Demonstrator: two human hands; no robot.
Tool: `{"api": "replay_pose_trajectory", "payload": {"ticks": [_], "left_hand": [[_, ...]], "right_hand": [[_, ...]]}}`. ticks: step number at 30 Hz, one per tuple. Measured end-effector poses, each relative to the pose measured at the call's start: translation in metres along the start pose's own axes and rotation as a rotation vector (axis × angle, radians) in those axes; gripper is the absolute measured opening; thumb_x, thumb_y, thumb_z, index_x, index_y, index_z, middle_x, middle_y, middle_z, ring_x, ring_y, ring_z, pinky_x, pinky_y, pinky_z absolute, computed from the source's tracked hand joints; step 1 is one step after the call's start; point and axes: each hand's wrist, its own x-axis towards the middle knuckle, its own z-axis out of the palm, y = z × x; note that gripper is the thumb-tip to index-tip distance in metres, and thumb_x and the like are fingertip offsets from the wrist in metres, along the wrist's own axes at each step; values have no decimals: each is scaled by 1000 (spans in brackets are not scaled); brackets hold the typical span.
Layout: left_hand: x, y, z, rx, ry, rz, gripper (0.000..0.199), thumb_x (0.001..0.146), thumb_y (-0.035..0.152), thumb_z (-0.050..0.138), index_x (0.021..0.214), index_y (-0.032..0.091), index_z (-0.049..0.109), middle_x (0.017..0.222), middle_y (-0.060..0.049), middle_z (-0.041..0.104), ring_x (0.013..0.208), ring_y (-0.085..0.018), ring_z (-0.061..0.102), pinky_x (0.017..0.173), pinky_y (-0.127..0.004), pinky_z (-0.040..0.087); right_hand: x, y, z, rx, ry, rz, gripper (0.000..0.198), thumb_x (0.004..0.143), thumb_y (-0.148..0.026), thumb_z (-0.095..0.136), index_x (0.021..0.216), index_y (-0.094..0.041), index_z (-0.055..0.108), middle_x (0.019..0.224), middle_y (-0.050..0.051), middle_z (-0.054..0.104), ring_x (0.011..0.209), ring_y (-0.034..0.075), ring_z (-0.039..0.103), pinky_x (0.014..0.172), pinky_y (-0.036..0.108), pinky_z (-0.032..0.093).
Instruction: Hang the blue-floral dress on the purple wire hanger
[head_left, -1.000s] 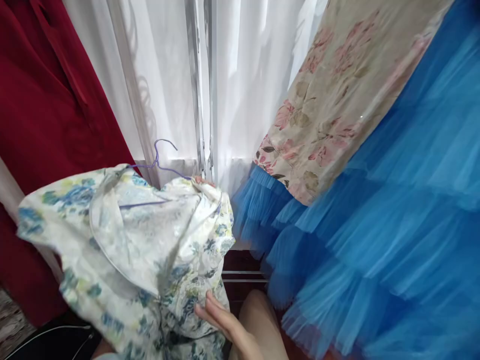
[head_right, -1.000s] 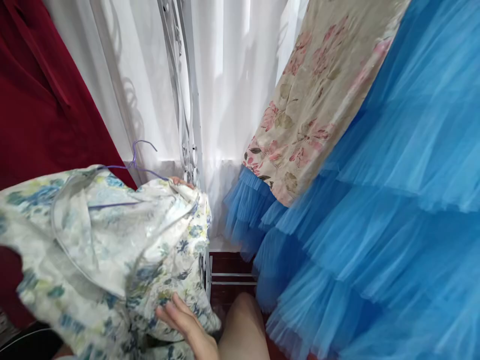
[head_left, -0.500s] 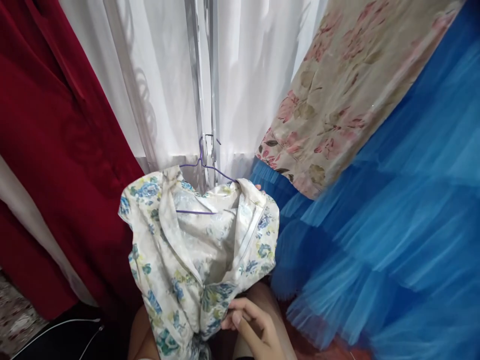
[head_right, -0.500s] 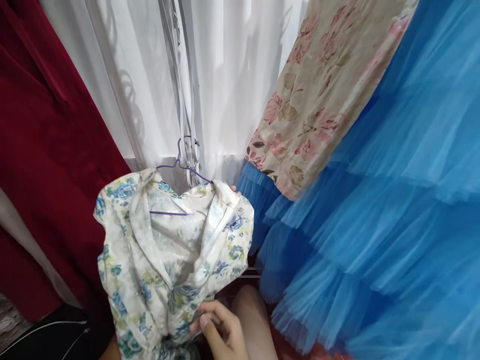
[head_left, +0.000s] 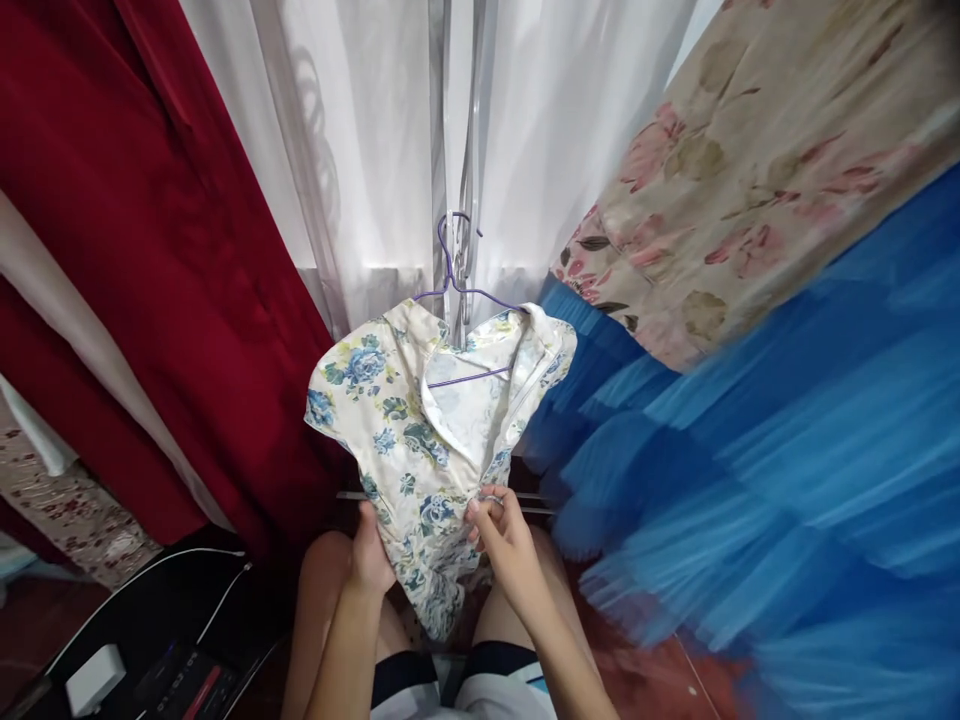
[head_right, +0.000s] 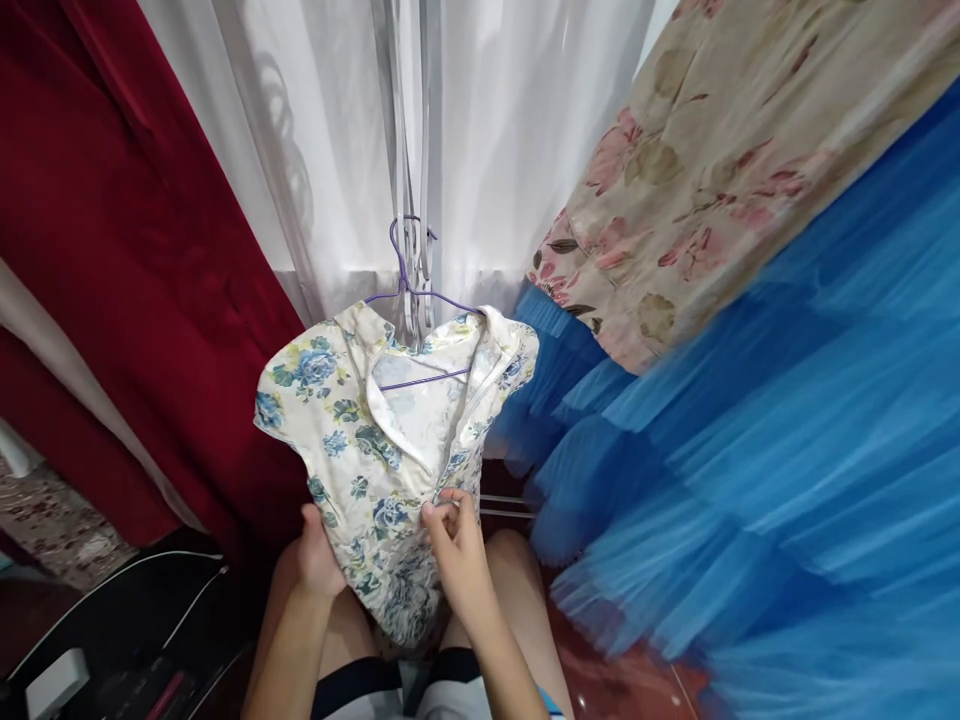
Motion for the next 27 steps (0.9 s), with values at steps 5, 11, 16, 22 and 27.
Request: {"api": "replay_pose_trajectory", "payload": {"ticks": [5,11,16,22,27], "left_hand": [[-12,0,4,71,78,-114,76,64,24,88,134,26,59,123,-7,69,121,-30,60,108,-42,45],[-11,-2,9,1,169,-106,69,65,21,86,130,25,61,122,-7,70,118,-26,64,104,-38,49],[-1,-8,5,42,288,-43,55,70,24,82,122,24,64,122,-6,70,118,-25,63,106,-38,47],[-1,-20,21,-32,239,-42,56,66,26,84,120,21,66,122,-7,70,120,-27,62,105,-38,47],[-5,-29,26,-21,196,-42,53,71,30,81,120,19,65,119,-9,70,117,-29,63,101,-40,49]], "right_hand": [[14,-3,6,-153,-125,-45,20,94,-43,52,94,-23,48,67,-2,55,62,18,54,62,30,43],[11,-11,6,-248,-168,-152,19,95,-40,51,88,-22,53,75,-1,55,70,17,51,66,28,41],[9,-17,5,-218,-137,-135,28,96,-43,50,81,-21,57,74,1,57,69,17,51,66,29,41],[14,-12,6,-131,-153,-80,23,90,-45,56,96,-23,54,78,0,60,69,17,54,64,28,43],[10,-11,9,-125,-189,-137,23,92,-41,56,80,-21,55,69,0,55,65,16,51,63,28,40]]}}
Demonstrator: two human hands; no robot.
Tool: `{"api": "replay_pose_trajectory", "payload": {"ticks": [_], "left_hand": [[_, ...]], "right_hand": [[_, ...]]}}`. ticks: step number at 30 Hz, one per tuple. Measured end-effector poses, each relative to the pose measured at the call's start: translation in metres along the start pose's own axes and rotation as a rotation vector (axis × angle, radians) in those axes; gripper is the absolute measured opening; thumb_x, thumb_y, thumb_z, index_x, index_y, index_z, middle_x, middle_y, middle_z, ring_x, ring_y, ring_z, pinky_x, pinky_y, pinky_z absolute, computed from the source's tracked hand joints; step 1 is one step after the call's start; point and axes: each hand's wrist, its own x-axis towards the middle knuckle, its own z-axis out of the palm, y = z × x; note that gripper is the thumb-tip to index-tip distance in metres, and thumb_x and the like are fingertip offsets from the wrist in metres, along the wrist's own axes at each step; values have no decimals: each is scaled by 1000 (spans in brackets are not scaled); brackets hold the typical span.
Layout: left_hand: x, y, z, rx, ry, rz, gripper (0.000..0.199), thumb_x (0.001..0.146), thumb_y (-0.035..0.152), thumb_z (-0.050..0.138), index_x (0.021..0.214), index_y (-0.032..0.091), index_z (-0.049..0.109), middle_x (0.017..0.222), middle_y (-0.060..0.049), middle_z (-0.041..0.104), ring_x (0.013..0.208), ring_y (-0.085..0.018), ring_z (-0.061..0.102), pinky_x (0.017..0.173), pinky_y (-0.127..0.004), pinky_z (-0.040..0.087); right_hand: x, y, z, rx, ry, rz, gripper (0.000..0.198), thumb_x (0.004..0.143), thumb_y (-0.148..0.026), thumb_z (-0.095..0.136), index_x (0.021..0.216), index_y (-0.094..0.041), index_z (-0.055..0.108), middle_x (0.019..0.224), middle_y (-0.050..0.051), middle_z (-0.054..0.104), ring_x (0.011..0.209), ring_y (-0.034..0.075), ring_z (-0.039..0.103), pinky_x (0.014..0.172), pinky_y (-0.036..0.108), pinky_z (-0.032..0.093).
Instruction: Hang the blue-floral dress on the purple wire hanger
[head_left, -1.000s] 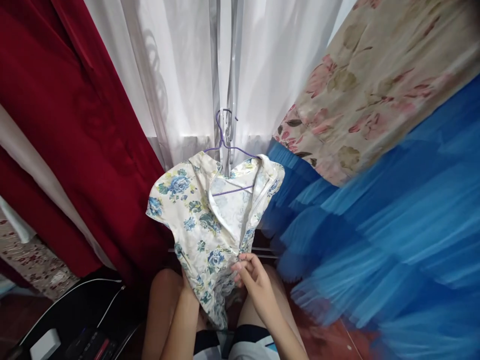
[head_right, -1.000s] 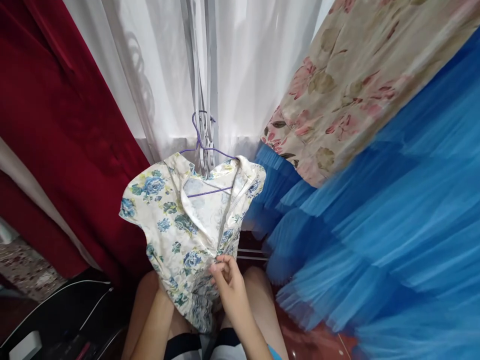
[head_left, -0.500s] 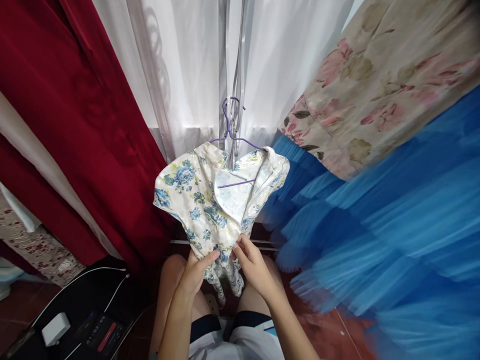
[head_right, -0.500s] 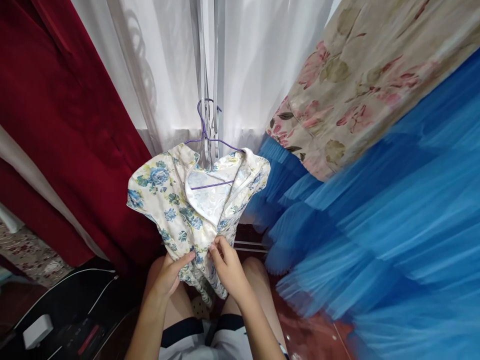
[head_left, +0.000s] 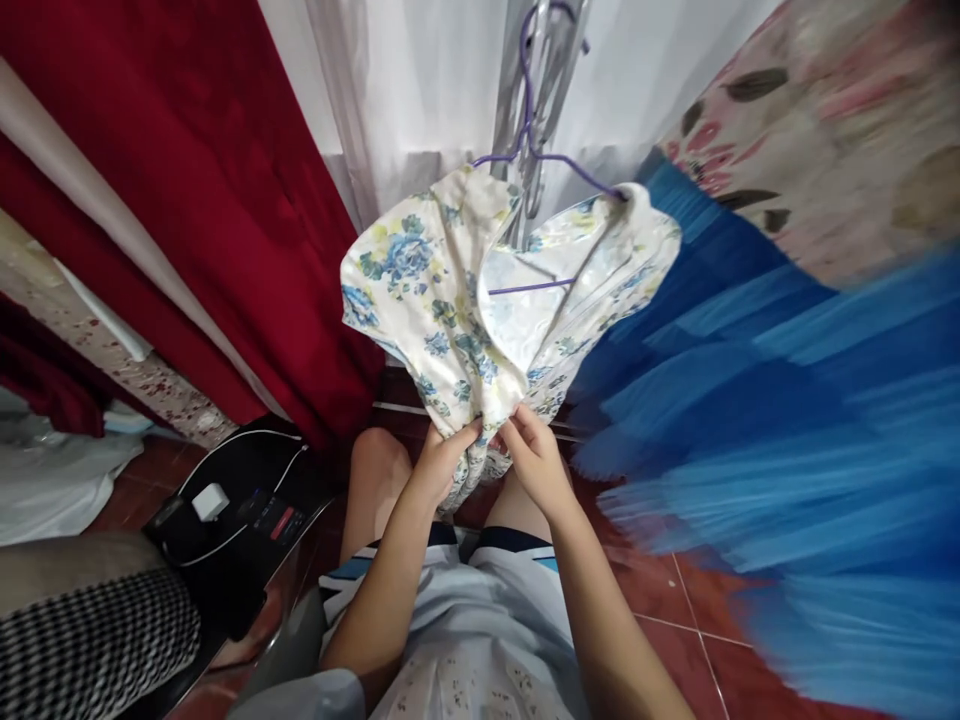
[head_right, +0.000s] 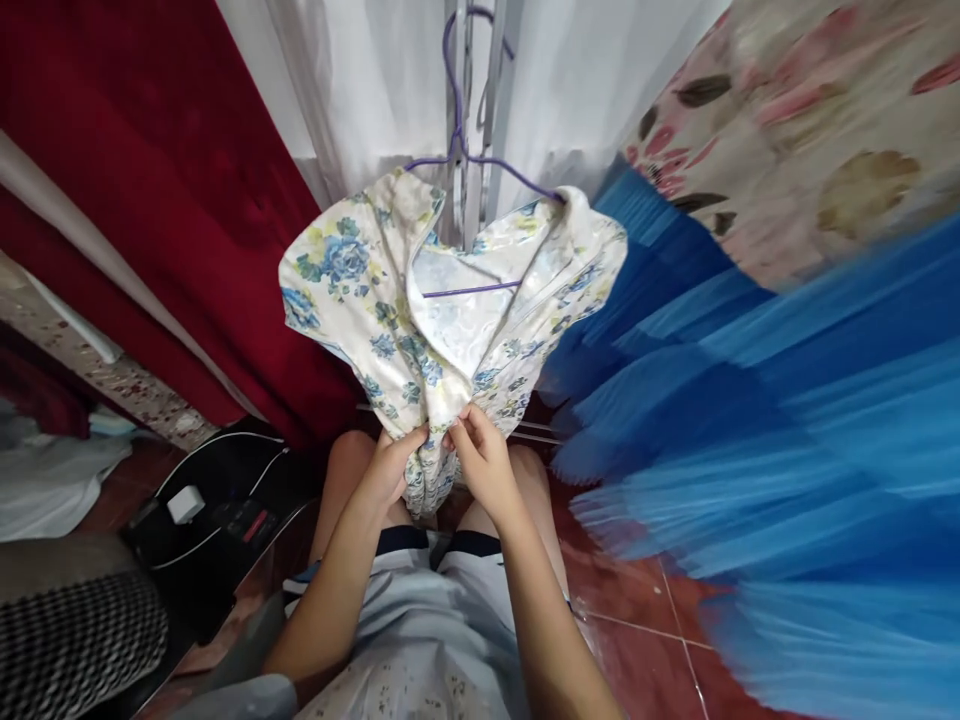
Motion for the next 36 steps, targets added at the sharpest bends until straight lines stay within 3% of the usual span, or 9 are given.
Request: {"api": "replay_pose_trajectory", "payload": {"ticks": [2,6,8,12,16,20,24,29,36], "left_hand": [[1,0,-5,91,57,87,54,76,33,77,126,20,60,123,-10,67,117,-28,62,100,-39,49],[-2,-6,-13,523,420,554,59,85,32,68,136,21,42,143,-16,48,131,-26,49,110,-41,39],[-5,-17,-12,735,383,680,49,86,29,65,130,19,44,139,-18,47,132,-27,46,112,-43,35],[-6,-44,-4,845,-45,545,26,90,20,54,115,21,54,115,-13,62,113,-26,58,99,-40,44],[-2,-45,-4,942,-68,470,6,90,19,51,90,22,57,88,-9,64,90,-25,61,83,-36,46],[2,-23,-8,1011,-173,475,13,89,16,50,82,22,59,81,-7,63,82,-23,60,77,-32,44],[3,-8,-11,1069,-243,444,11,88,19,54,80,22,62,76,-4,63,75,-21,60,70,-29,41],[4,-9,-16,1154,-296,411,11,89,20,53,80,22,60,77,-6,64,72,-22,62,66,-32,43],[17,-3,-30,1204,-280,424,10,90,22,55,83,24,62,84,-7,66,80,-23,64,71,-34,49]], "right_hand": [[-3,1,-2,7,20,-3,24,92,-39,58,76,-21,56,66,0,56,63,15,51,63,28,39],[-11,6,-9,23,56,62,26,89,-38,65,71,-20,58,61,-1,56,58,14,49,58,27,38],[-13,6,-10,34,56,90,27,87,-38,67,68,-20,59,59,-1,56,55,13,48,55,27,37],[-15,0,-3,78,11,128,28,84,-38,70,66,-19,60,55,0,58,51,13,49,53,26,38],[-8,-11,-2,168,-5,188,30,85,-39,69,65,-18,60,51,-1,56,45,10,42,46,24,31],[23,-36,-11,286,67,202,26,80,-39,73,69,-16,65,45,-4,50,39,7,33,41,23,23],[75,-86,-18,313,94,-3,24,79,-36,74,70,-15,66,44,-4,49,37,5,33,38,21,19],[135,-140,-16,343,106,-215,25,79,-30,73,62,-13,65,46,-5,48,37,3,31,38,19,20],[140,-146,-7,299,157,-290,24,81,-35,72,68,-16,64,45,-6,49,38,5,34,38,20,24]]}}
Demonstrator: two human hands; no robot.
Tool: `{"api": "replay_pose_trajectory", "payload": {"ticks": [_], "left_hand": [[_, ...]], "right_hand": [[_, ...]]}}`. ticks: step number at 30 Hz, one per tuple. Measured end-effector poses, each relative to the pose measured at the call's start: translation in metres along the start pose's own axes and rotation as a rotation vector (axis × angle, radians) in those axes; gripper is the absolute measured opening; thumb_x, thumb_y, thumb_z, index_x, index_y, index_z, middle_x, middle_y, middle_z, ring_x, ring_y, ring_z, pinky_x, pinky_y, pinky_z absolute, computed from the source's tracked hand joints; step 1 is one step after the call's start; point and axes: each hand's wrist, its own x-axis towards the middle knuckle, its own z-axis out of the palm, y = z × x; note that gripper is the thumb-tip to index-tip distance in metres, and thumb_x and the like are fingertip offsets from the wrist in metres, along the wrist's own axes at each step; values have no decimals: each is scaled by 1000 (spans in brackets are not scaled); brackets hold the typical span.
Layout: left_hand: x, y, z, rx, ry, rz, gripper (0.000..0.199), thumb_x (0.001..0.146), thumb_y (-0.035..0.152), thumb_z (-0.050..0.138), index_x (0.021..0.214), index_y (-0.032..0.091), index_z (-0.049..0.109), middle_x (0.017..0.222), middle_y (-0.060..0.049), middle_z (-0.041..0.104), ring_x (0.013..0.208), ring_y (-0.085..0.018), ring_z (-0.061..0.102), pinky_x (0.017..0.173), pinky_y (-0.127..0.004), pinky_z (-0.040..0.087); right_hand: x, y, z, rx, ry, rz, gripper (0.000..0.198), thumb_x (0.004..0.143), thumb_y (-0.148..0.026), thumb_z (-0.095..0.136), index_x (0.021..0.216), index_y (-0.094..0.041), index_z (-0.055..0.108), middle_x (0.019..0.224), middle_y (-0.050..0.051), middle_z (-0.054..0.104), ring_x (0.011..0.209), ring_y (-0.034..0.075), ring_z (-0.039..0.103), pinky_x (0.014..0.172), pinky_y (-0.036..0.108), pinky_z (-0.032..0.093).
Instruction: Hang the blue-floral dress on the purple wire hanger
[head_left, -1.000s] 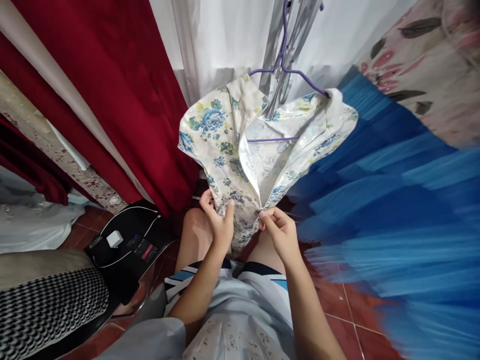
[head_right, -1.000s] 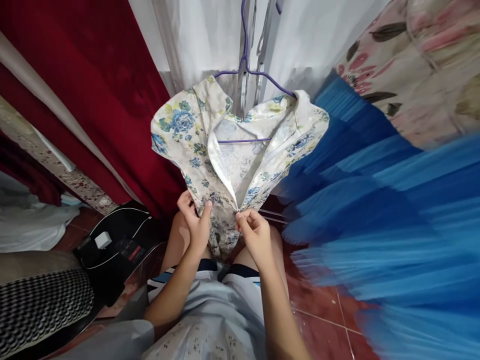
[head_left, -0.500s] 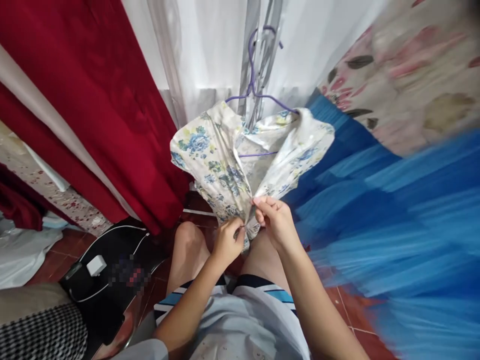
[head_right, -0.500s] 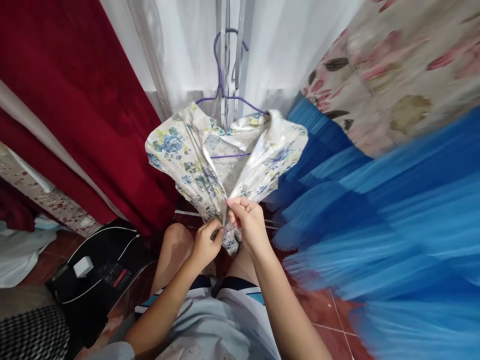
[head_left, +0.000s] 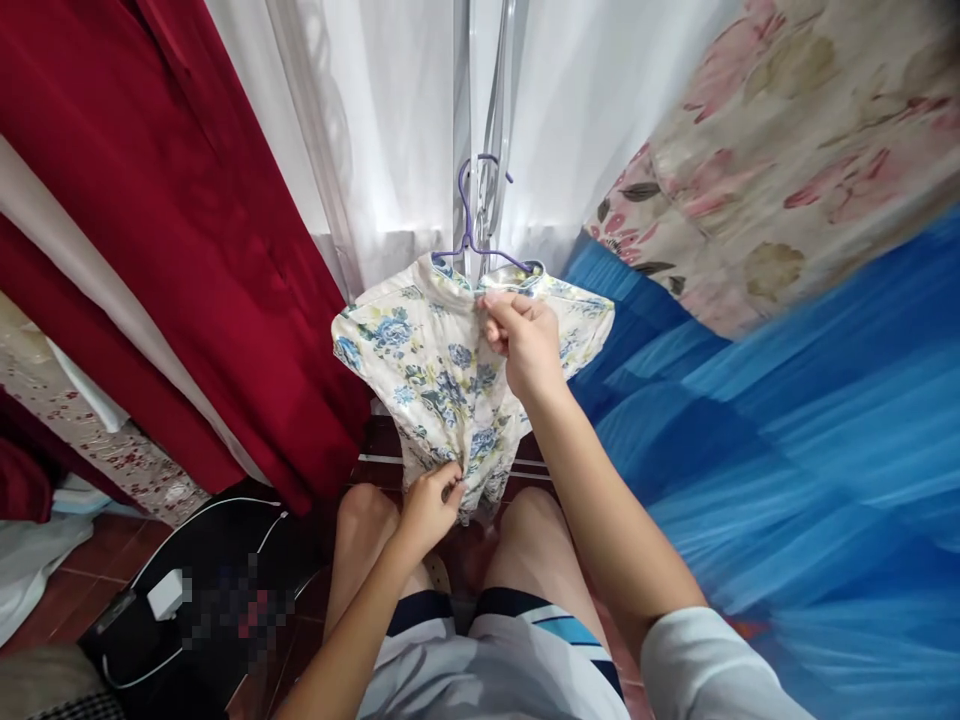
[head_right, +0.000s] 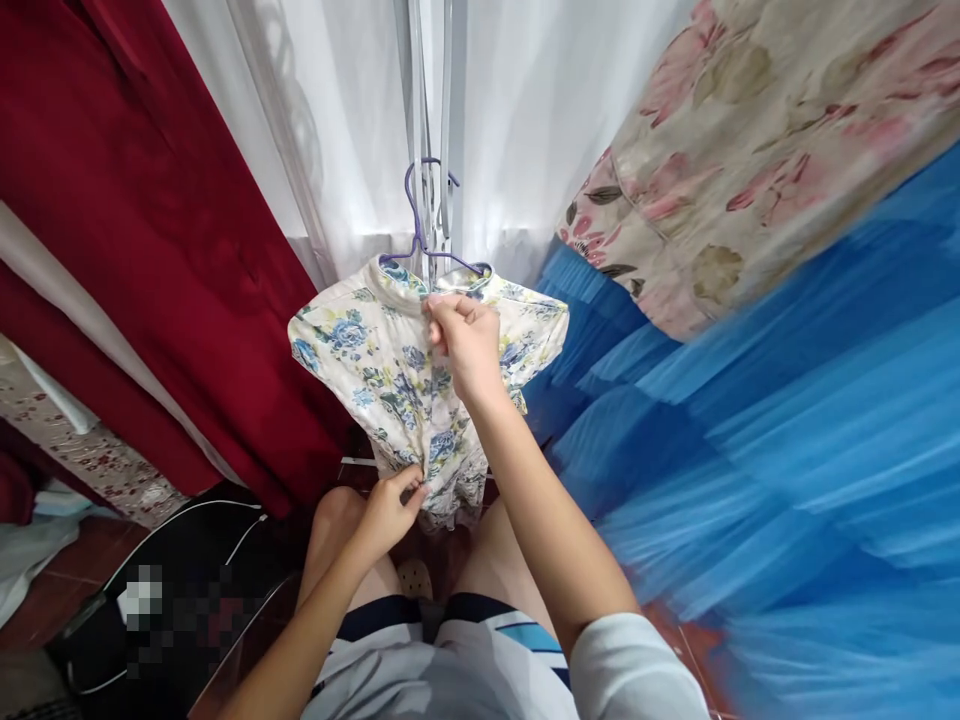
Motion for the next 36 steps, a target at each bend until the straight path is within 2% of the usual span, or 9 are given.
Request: {"api": "replay_pose_trajectory", "payload": {"ticks": [3,7,11,17,21,24,28,32,36], "left_hand": [[29,15,-31,-36,177,148,17,92,22,56,105,24,66,94,-8,67,88,-22,65,80,-34,52],[89,68,-88,-36,397,378,40,99,26,48,139,24,51,95,-5,65,85,-16,63,85,-32,51],[134,116,-122,102,375,603,28,100,26,48,122,22,64,101,-6,66,92,-16,62,85,-30,49],[144,129,-115,102,582,605,18,99,24,50,98,18,67,95,-6,68,93,-16,63,86,-28,49],[155,112,-132,-52,799,528,19,98,28,52,96,17,68,96,-5,69,95,-16,64,88,-28,49],[172,77,-162,-258,967,417,21,96,30,53,97,15,68,95,-5,68,90,-15,64,84,-25,51],[185,16,-179,-725,1088,63,16,91,25,54,97,15,65,82,-1,62,74,-10,62,71,-20,50],[172,-29,-142,-1044,937,-340,5,83,21,57,82,16,58,72,3,57,61,-8,59,63,-21,47],[151,-47,-90,-1082,763,-470,12,73,22,65,79,15,58,70,2,57,61,-12,62,65,-27,49]], "right_hand": [[-15,6,-2,-69,-33,2,26,81,-40,72,71,-18,62,44,-6,50,38,6,37,39,21,26],[-28,2,-4,-125,-60,-46,28,82,-42,71,71,-19,60,45,-5,52,39,7,39,42,22,29],[-27,-11,-4,-134,-96,-59,29,82,-44,71,72,-19,58,45,-6,51,39,7,39,43,22,29],[-11,7,-7,-220,-109,-50,28,82,-39,67,69,-20,51,45,-7,46,40,7,37,43,22,26],[-14,24,-15,-327,-83,-28,26,83,-37,62,68,-21,50,45,-7,43,40,8,36,43,22,26],[-28,22,-24,-387,-104,20,27,83,-38,62,68,-20,50,46,-7,43,41,8,36,44,22,26],[-48,15,-31,-404,-141,54,26,84,-38,62,70,-19,51,47,-7,44,41,8,35,44,22,25],[-61,22,-39,-372,-135,67,28,86,-38,62,69,-19,50,48,-6,46,42,8,37,44,22,26],[-65,45,-65,-332,-64,115,27,86,-39,61,68,-20,52,47,-5,50,41,9,38,44,23,28]]}}
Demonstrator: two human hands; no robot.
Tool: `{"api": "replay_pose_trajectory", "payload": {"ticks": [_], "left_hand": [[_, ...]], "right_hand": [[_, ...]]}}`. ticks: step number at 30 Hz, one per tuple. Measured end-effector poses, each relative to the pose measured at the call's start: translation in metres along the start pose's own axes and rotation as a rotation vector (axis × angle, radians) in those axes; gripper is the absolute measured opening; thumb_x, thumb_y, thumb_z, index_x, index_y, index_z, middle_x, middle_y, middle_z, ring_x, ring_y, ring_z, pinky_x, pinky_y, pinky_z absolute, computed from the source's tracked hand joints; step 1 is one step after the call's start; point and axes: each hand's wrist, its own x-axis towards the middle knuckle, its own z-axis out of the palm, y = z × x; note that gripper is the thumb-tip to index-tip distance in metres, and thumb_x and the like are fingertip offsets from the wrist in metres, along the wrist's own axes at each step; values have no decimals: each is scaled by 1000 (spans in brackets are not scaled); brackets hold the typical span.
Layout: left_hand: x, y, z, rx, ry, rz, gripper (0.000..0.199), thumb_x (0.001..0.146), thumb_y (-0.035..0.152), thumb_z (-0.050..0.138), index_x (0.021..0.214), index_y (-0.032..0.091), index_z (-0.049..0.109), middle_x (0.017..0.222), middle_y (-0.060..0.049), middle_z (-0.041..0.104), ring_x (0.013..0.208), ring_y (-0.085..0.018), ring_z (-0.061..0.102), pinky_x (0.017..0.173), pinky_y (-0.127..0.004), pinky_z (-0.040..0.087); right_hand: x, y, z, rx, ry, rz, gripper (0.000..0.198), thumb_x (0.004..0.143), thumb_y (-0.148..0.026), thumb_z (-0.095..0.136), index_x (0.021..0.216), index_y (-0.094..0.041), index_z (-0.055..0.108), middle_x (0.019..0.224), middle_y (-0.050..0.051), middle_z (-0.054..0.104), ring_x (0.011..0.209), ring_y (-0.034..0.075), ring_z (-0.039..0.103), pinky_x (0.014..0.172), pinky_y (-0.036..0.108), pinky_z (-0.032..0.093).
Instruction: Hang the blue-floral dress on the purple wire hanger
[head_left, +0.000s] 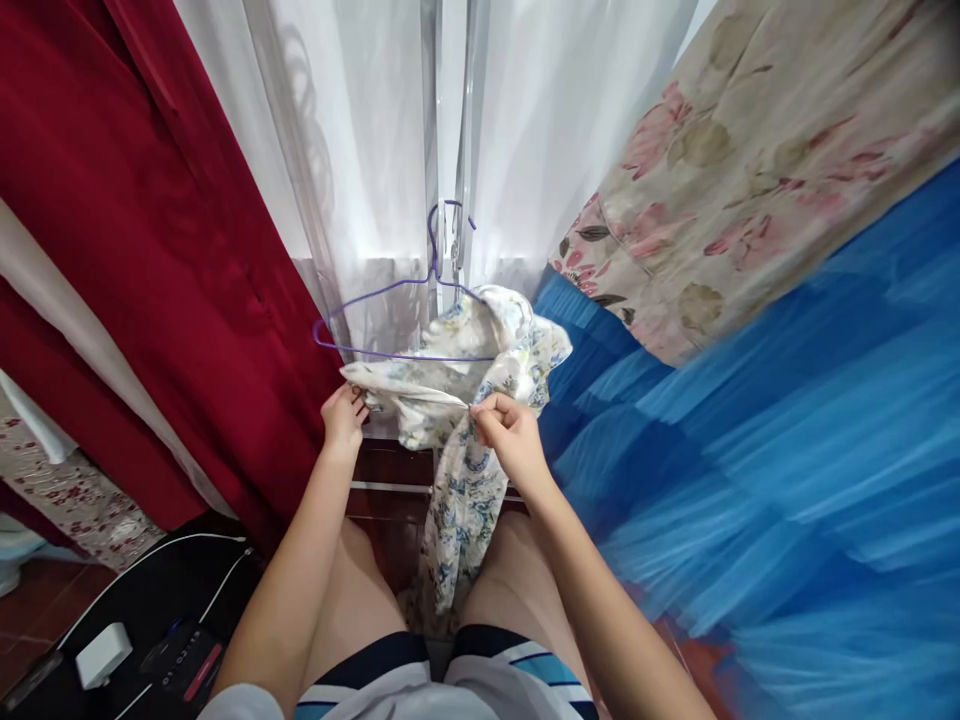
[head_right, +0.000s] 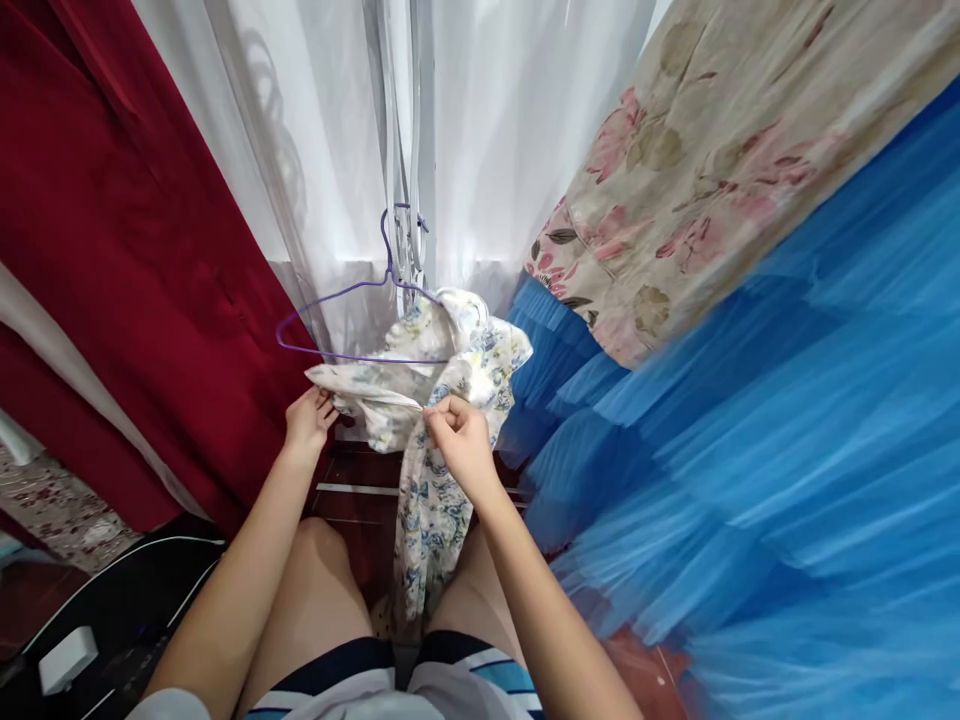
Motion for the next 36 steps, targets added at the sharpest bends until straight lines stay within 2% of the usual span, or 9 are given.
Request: {"api": "replay_pose_trajectory", "payload": {"ticks": [8,10,13,17,21,25,27,31,36], "left_hand": [[-65,-5,27,22,-328,57,31,72,36,76,92,14,67,87,-4,66,82,-14,64,81,-26,49],[-96,4,43,71,-495,139,26,80,38,72,93,16,68,90,-5,66,84,-15,63,81,-26,49],[-142,13,62,284,-748,281,20,91,37,62,94,19,70,91,-6,67,85,-17,63,79,-28,50],[-168,16,63,391,-822,395,19,93,34,59,106,23,67,101,-7,65,92,-19,62,84,-31,52],[-159,12,43,396,-952,175,68,80,32,75,140,32,44,133,-9,54,119,-23,55,93,-34,50],[-168,-12,19,464,-1263,-158,38,84,37,69,119,20,66,113,-8,67,109,-26,60,99,-40,46],[-180,-27,10,505,-1277,-253,30,86,43,65,99,18,73,102,-8,70,103,-27,61,98,-40,45],[-189,-41,-1,407,-1027,-450,40,73,57,72,86,20,73,91,-7,71,98,-29,62,91,-38,47],[-160,-4,-1,457,-934,-131,38,80,52,68,101,20,72,98,-7,68,96,-26,59,83,-33,47]], "right_hand": [[-19,63,-49,-263,-55,136,25,81,-35,62,61,-22,54,50,-2,55,47,15,48,49,28,39],[-27,58,-45,-296,-128,105,16,74,-35,71,75,-20,65,66,1,66,62,19,59,59,31,48],[-34,32,-29,-234,-353,2,48,69,-33,80,113,-20,65,107,7,69,99,26,63,85,37,51],[-33,-5,-13,-3,-515,49,24,86,-32,66,106,-20,66,97,5,68,94,23,63,86,36,50],[-27,-26,-27,41,-476,11,13,91,-27,57,101,-22,65,94,2,65,89,20,61,86,32,48],[-23,-42,-50,-175,-421,-122,24,89,-16,49,105,-24,66,96,2,66,88,19,61,81,29,47],[-21,-50,-59,-291,-414,-172,32,87,-12,46,109,-24,66,102,3,68,94,21,62,86,31,47],[-7,-62,-83,-482,-376,-290,39,83,-10,45,111,-25,67,107,3,71,100,24,64,89,33,46],[53,-71,-118,-572,-55,-433,14,87,-25,55,78,-21,65,77,2,63,73,19,58,71,29,44]]}}
